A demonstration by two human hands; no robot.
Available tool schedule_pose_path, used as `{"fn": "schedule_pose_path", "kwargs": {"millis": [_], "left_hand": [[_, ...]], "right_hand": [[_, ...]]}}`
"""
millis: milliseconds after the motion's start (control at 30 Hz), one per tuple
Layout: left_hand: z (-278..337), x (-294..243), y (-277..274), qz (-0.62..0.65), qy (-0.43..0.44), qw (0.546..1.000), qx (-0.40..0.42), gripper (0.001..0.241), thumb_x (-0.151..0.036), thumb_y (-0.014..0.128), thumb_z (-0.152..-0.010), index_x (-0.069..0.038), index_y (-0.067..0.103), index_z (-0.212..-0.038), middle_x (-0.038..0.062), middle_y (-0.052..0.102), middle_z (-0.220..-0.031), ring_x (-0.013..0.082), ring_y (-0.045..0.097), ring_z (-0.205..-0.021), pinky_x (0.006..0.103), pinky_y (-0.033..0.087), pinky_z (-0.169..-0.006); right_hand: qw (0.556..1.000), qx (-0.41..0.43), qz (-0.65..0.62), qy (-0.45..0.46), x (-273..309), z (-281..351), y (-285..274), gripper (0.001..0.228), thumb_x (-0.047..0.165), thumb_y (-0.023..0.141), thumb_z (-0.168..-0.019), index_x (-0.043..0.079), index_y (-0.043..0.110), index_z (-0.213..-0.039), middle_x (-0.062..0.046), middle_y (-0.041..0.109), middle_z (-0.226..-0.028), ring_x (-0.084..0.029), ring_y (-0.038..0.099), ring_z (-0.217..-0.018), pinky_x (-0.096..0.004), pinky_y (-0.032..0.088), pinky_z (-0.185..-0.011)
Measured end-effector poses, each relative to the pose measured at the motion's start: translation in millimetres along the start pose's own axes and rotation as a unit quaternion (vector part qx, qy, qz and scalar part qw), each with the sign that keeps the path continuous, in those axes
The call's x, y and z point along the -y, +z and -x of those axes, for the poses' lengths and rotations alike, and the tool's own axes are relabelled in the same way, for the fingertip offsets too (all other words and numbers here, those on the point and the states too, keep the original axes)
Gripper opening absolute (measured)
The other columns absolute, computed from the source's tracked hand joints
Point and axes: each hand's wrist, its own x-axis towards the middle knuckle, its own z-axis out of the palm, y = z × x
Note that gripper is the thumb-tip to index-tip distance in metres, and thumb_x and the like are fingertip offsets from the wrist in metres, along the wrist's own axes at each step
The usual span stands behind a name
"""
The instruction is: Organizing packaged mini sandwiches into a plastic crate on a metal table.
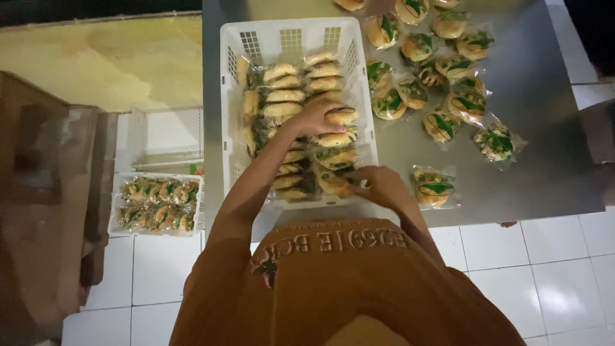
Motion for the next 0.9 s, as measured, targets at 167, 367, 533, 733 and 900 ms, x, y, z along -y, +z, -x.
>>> {"fn": "schedule_pose_path", "kwargs": {"millis": [167,367,533,733,900], "left_hand": [[6,-8,-3,-0.006,-0.018,1.000,0.012,0.099,-0.068,0.077,-0.078,-0.009,0.049,-0.151,0.022,0.047,-0.155,0.0389,0.042,-0.144,0.0488,0.033,-0.118],[9,-10,-4,-0.002,-0.043,0.999,0.028,0.104,-0.074,0.072,-0.079,-0.012,0.041,-0.157,0.022,0.035,-0.162,0.0414,0.029,-0.150,0.0534,0.024,-0.122],[8,-6,-6,0.014,-0.034,0.999,-0.014,0.101,-0.076,0.071,-0.080,-0.012,0.047,-0.155,0.020,0.045,-0.161,0.0367,0.040,-0.152,0.0481,0.031,-0.128],[15,-64,-23,-0.117,-0.079,0.990,0.015,0.092,-0.073,0.070,-0.079,-0.027,0.047,-0.155,0.020,0.029,-0.165,0.0433,0.024,-0.152,0.0610,0.017,-0.121],[18,-76,9,-0.129,-0.037,0.991,0.009,0.111,-0.082,0.065,-0.075,-0.013,0.037,-0.158,0.024,0.029,-0.162,0.0505,0.026,-0.146,0.0635,0.017,-0.118]], "right_hand": [[0.954,-0.238,-0.183,0.008,-128,-64,12,0.017,0.017,0.073,-0.098,0.006,0.077,-0.110,-0.010,0.076,-0.100,-0.021,0.071,-0.079,-0.038,0.058,-0.067],[0.965,-0.246,-0.064,0.062,-219,-168,15,0.044,0.025,0.077,-0.089,0.004,0.070,-0.127,-0.018,0.070,-0.108,-0.033,0.067,-0.096,-0.049,0.055,-0.080],[0.962,-0.228,0.152,-0.001,-237,-202,6,0.075,0.030,0.089,-0.069,0.011,0.066,-0.138,-0.027,0.047,-0.148,-0.045,0.044,-0.134,-0.058,0.046,-0.104],[0.952,-0.262,0.154,0.043,-324,-256,37,0.097,0.033,0.087,-0.080,0.011,0.040,-0.162,-0.025,0.032,-0.162,-0.045,0.034,-0.143,-0.060,0.041,-0.106],[0.948,-0.314,0.012,0.059,-277,-237,26,0.088,0.056,0.082,-0.082,0.019,0.052,-0.155,-0.020,0.051,-0.156,-0.042,0.052,-0.140,-0.053,0.044,-0.121]]}}
